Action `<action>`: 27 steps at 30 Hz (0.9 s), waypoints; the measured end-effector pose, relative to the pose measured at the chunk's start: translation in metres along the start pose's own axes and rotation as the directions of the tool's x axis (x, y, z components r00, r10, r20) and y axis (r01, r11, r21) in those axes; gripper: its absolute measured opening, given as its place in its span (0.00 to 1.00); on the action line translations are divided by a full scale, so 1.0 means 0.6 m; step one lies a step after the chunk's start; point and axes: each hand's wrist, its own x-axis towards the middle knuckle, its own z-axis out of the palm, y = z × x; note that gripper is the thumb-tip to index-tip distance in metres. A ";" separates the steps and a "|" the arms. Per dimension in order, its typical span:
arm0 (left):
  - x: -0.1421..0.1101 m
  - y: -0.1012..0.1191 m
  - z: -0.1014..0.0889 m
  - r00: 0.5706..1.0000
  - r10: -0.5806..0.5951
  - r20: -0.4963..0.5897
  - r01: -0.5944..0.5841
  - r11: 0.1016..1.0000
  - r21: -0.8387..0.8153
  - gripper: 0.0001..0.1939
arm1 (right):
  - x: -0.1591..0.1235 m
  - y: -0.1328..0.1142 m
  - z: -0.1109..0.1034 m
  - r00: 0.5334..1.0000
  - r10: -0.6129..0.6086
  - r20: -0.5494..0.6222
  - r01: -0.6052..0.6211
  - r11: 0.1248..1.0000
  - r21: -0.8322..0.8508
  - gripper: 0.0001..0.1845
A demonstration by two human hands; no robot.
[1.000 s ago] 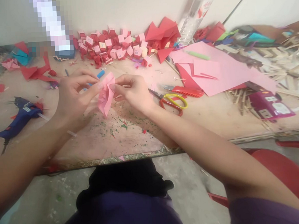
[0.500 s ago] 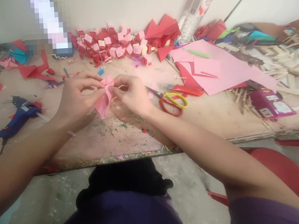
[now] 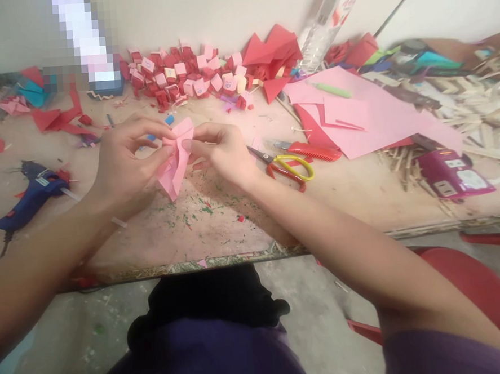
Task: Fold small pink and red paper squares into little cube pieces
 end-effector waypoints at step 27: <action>0.004 -0.027 0.007 0.969 -0.246 -0.015 0.236 0.942 -0.238 0.10 | 0.007 0.002 -0.006 0.992 -0.086 -0.093 0.075 0.990 -0.117 0.17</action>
